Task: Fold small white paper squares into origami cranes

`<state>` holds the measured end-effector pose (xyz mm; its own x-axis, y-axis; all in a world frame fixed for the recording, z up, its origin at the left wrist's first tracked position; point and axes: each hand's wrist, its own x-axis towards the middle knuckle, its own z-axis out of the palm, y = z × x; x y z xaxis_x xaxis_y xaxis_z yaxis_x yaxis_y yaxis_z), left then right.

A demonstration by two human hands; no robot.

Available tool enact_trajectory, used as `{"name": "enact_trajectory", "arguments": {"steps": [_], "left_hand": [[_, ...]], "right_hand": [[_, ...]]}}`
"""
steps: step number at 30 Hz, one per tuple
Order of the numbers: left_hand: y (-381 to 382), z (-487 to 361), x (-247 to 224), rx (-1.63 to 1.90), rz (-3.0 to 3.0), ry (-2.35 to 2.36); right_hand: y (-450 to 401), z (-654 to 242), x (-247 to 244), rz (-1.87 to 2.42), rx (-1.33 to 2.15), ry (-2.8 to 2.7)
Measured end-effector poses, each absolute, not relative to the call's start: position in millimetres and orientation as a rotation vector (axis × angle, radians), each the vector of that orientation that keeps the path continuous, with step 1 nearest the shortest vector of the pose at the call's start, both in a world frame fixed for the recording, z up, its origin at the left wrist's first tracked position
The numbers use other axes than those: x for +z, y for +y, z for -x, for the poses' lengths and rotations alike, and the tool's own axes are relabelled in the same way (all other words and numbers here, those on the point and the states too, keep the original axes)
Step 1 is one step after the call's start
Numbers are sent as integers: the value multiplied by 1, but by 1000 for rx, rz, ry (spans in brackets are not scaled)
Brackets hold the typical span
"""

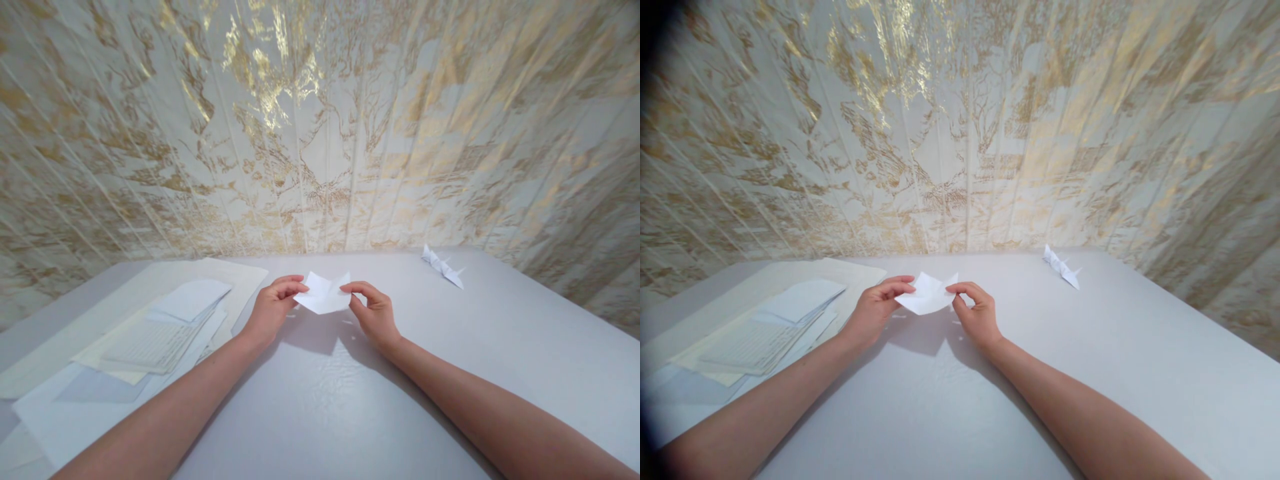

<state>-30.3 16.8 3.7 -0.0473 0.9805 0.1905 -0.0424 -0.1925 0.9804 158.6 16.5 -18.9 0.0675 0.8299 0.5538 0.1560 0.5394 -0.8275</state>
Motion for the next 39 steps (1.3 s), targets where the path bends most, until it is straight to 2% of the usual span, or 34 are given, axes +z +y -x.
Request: {"name": "enact_trajectory", "arguments": {"steps": [6,11,13,16,24,29,34,39], "left_hand": [[16,30,6,1222,-1181,1107],[8,29,10,1153,-1237,916],[6,28,9,1168,-1234,861],[7,26,4,1265,-1275,1016],[16,35,6,1276,-1612,1439],[16,37,12,1334,-1754,1415],[18,38,7,1201,-1690,1549],[15,32,0,1192,-1469,1416]], "right_hand": [[24,-167,-21,910,468,-1546],[30,-172,-22,973,350,-1527],[28,-172,-22,989,310,-1555],[22,-169,-21,960,297,-1621],[20,-162,-20,874,697,-1563],[25,-162,-25,965,702,-1582],[23,-159,-24,982,668,-1573],[21,-153,-28,1101,969,-1423]]}}
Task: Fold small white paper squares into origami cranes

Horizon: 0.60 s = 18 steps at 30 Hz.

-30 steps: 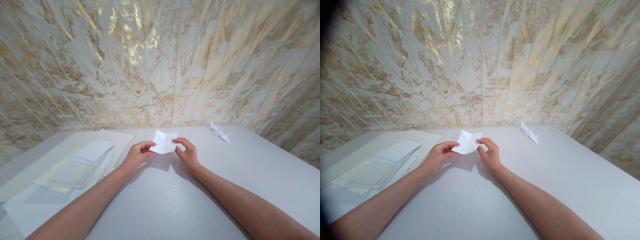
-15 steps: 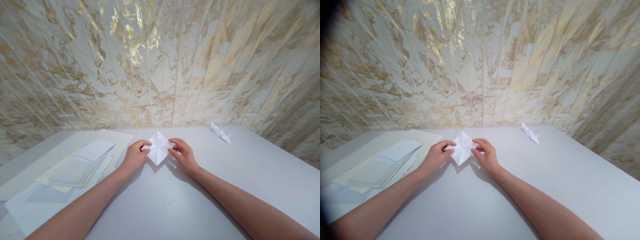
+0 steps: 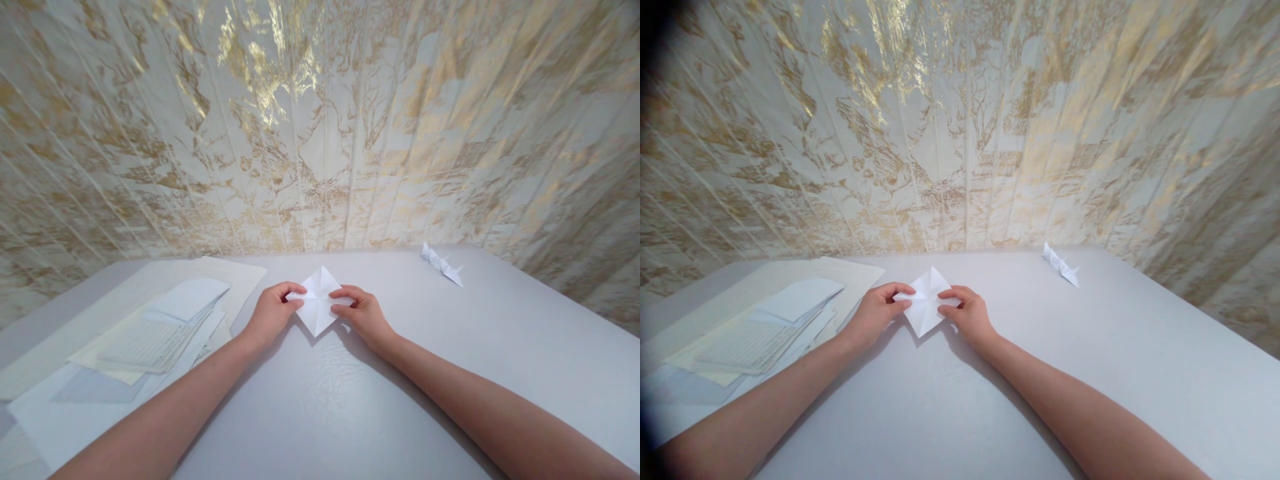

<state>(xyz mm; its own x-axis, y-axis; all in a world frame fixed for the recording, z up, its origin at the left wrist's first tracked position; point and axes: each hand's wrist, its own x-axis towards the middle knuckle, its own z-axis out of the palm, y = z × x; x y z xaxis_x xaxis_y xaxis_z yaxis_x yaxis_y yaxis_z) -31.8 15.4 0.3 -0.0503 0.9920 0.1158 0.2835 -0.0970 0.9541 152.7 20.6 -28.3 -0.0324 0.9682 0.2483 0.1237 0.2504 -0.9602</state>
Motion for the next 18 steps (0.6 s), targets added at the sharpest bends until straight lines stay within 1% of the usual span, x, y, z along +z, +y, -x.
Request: {"name": "enact_trajectory", "arguments": {"steps": [2,4,8,12,15,18], "left_hand": [[15,29,-2,1174,-1423,1390],[15,28,-3,1135,-1423,1383],[15,29,-3,1070,-1612,1510],[12,32,3,1018,-1981,1708],[9,33,5,957,-2293,1724],[7,34,5,867,-2474,1740]], "right_hand": [[19,-151,-29,1159,1059,-1396],[18,-151,-28,1197,1030,-1416],[16,-154,-25,1208,677,-1623],[14,-158,-24,1142,296,-1904],[11,-157,-23,1153,99,-2078],[7,-155,-19,1219,-25,-2180]]}}
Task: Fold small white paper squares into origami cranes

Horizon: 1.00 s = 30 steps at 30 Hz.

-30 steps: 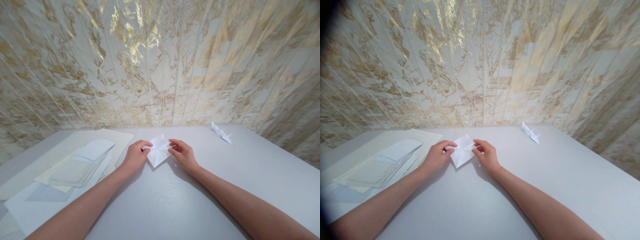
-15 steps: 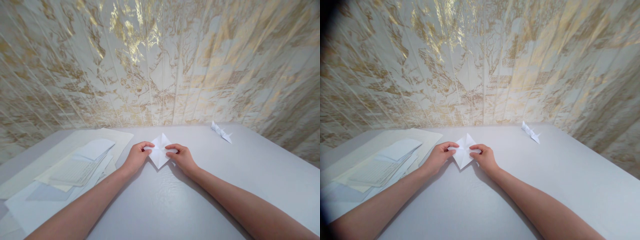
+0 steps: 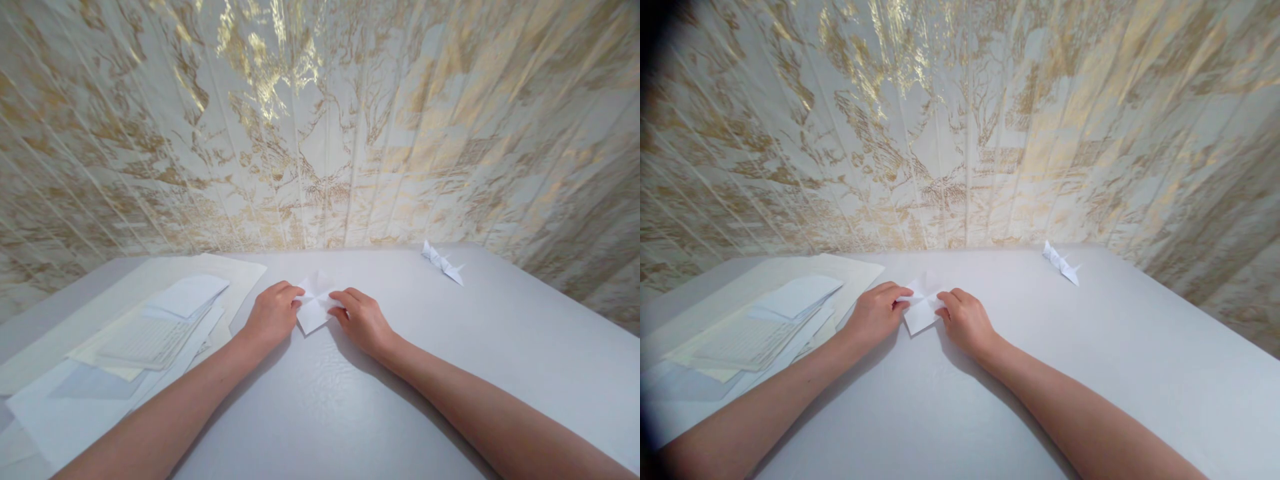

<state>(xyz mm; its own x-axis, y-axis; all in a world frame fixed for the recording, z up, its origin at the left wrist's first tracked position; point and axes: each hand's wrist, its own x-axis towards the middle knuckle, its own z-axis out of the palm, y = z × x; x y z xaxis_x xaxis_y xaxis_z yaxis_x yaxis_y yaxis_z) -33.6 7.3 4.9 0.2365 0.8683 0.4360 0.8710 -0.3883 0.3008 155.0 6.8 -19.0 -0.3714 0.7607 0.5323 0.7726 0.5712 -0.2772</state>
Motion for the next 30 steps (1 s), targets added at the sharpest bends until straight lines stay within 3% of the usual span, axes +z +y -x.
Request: {"name": "enact_trajectory", "arguments": {"steps": [9,18,24,30], "left_hand": [[2,30,7,-772,2418,-1590],[1,30,4,-1076,2558,-1347],[3,25,4,-1294,2652,-1912],[0,21,5,-1202,2683,-1907]], "right_hand": [[-3,-151,-10,1289,-215,-2344],[-1,-156,-7,1169,-375,-2269],[0,-153,-10,1047,-43,-2080],[0,-151,-17,1017,217,-2013]]}}
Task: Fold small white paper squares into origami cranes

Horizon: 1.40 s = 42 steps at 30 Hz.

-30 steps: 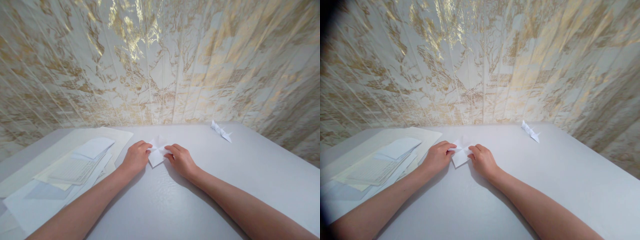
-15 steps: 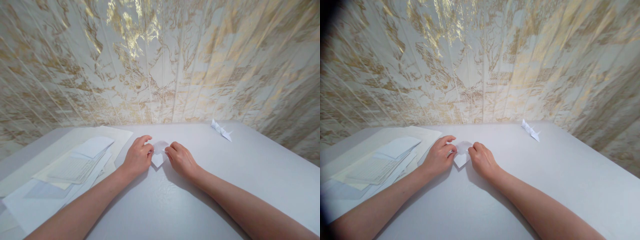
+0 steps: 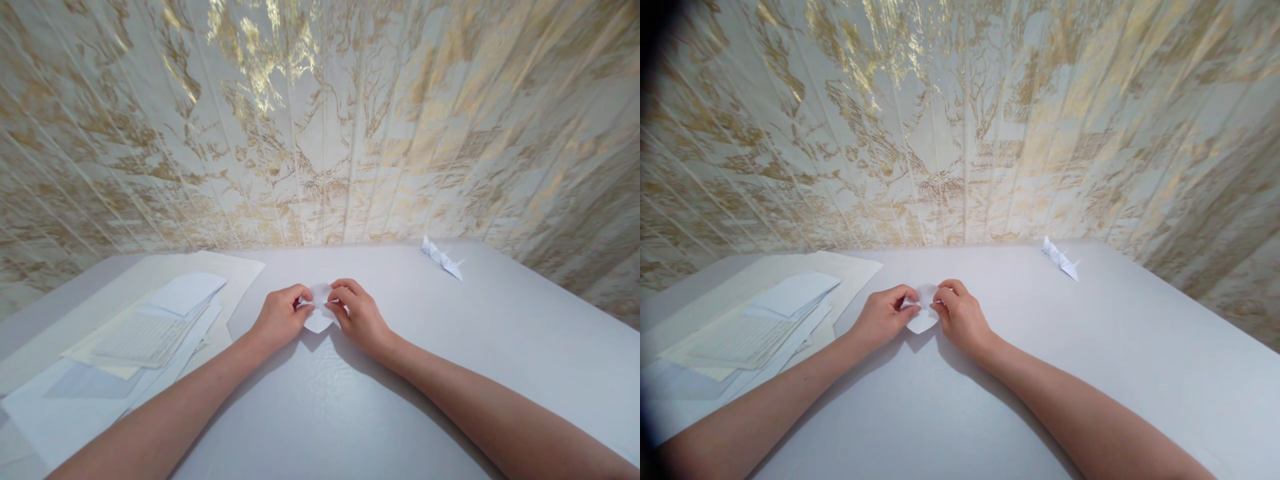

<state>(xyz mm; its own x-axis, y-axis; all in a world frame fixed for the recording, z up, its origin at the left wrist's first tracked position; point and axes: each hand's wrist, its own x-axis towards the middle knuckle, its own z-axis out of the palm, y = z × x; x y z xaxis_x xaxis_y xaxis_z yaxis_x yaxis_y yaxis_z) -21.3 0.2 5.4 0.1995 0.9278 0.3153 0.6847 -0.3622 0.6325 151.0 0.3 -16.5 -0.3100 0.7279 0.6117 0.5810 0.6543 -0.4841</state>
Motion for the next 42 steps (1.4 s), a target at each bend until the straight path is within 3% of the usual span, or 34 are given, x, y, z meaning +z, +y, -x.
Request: {"name": "enact_trajectory", "arguments": {"steps": [9,19,33,42], "left_hand": [[0,24,11,907,-2232,1331],[-2,21,1,1060,-1680,1179],[8,29,4,1007,-1303,692],[5,21,-1,1073,-1408,965]], "right_hand": [[0,-151,-8,960,364,-1956],[-1,-140,-13,1075,1166,-1605],[8,-142,-11,1143,1262,-1185],[7,-144,-13,1124,995,-1406]]}}
